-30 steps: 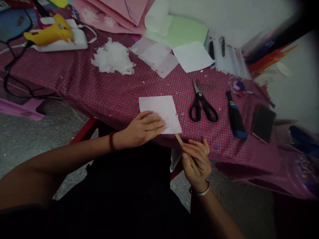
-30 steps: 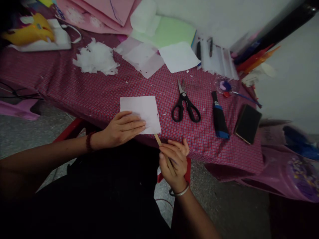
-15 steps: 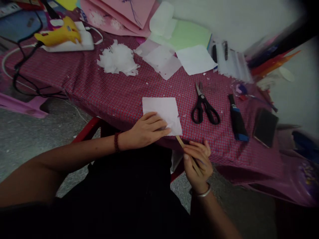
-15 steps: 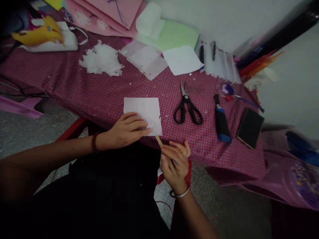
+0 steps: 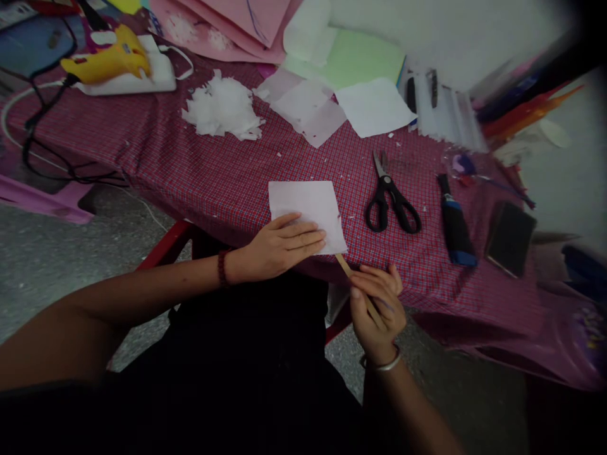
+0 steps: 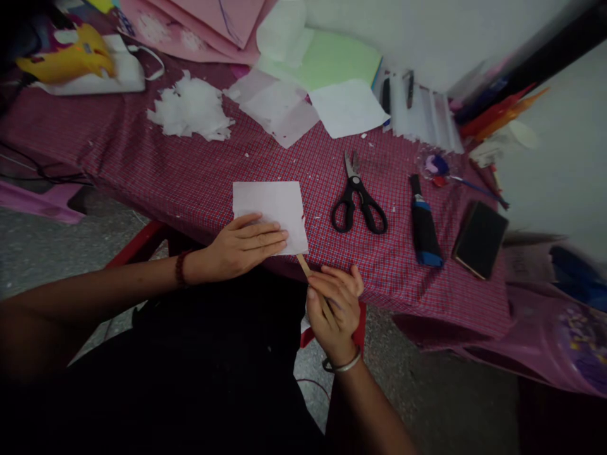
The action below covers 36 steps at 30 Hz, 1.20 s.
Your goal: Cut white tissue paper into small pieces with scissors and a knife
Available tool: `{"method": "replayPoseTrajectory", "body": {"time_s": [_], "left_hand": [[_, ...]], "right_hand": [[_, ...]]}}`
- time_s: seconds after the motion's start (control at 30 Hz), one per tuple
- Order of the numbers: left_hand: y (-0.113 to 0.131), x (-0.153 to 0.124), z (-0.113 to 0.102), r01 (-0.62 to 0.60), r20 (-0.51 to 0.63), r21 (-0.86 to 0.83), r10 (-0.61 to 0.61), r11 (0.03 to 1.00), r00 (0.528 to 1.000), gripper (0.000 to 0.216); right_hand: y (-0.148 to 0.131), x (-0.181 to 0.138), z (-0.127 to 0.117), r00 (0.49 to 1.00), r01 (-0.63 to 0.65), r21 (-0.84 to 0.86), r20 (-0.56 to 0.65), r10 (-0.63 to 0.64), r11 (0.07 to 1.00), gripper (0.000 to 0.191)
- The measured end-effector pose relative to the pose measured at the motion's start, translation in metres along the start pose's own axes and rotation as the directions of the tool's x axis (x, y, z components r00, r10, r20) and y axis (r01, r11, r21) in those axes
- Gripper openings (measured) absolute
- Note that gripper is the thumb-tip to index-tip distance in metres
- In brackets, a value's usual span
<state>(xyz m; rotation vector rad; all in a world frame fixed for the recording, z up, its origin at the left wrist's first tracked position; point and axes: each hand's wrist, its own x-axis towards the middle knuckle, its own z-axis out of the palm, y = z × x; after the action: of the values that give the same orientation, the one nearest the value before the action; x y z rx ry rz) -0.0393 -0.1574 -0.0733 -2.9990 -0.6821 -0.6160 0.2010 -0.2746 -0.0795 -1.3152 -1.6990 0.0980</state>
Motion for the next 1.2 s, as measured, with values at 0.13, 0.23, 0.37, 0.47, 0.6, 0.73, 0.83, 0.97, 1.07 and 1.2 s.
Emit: {"method": "replayPoseTrajectory", "body": {"time_s": [0.13,0.23,0.37,0.47,0.6,0.73,0.83,0.97,1.07,1.2], "left_hand": [[-0.0009,-0.0016,0.0029,-0.040,-0.085,0.074,0.046,0.996,0.995,0.033],[-0.0007,-0.0024,0.0046,-0.058,-0.146,0.093,0.071,0.994,0.987,0.033],[0.0011,-0.0018,0.0022,-0.053,-0.154,0.082,0.065,0.995,0.986,0.032],[0.0018,-0.0009,-0.0001,-0.055,-0.155,0.084,0.067,0.995,0.986,0.031],[0.0003,-0.0007,0.0015,-0.073,-0.197,0.100,0.092,0.992,0.976,0.030],[-0.0014,-0.0003,0.0043,-0.082,-0.261,0.090,0.103,0.993,0.960,0.025],[-0.0019,0.0004,0.0046,-0.080,-0.269,0.085,0.100,0.993,0.958,0.023],[-0.0023,0.0004,0.0039,-0.087,-0.274,0.058,0.099,0.995,0.957,0.024],[-0.0024,-0.0008,0.0040,-0.062,-0.218,-0.008,0.058,0.998,0.974,0.027],[-0.0021,-0.0016,0.0045,0.000,-0.109,-0.075,-0.008,0.997,0.994,0.028]], "right_hand": [[-0.0004,-0.0008,-0.0004,1.000,-0.003,-0.001,-0.029,0.003,1.000,0.011],[-0.0008,-0.0003,-0.0001,1.000,0.006,-0.002,-0.010,-0.006,1.000,0.011],[-0.0007,0.0012,0.0015,1.000,0.010,-0.006,0.007,-0.010,1.000,0.012],[-0.0005,0.0015,0.0015,1.000,0.010,-0.007,-0.015,-0.010,1.000,0.012],[-0.0010,0.0007,0.0005,1.000,0.021,-0.004,-0.023,-0.021,1.000,0.012],[-0.0017,0.0013,0.0020,1.000,0.009,-0.019,0.013,-0.008,1.000,0.015],[-0.0017,0.0025,0.0032,1.000,0.021,-0.033,0.009,-0.021,0.999,0.014],[-0.0011,0.0015,0.0014,1.000,0.006,-0.023,-0.009,-0.007,1.000,0.014],[-0.0003,-0.0006,0.0001,1.000,0.011,-0.017,-0.002,-0.011,1.000,0.015],[0.0016,-0.0012,0.0016,0.999,0.035,-0.035,0.019,-0.034,0.999,0.016]]}}
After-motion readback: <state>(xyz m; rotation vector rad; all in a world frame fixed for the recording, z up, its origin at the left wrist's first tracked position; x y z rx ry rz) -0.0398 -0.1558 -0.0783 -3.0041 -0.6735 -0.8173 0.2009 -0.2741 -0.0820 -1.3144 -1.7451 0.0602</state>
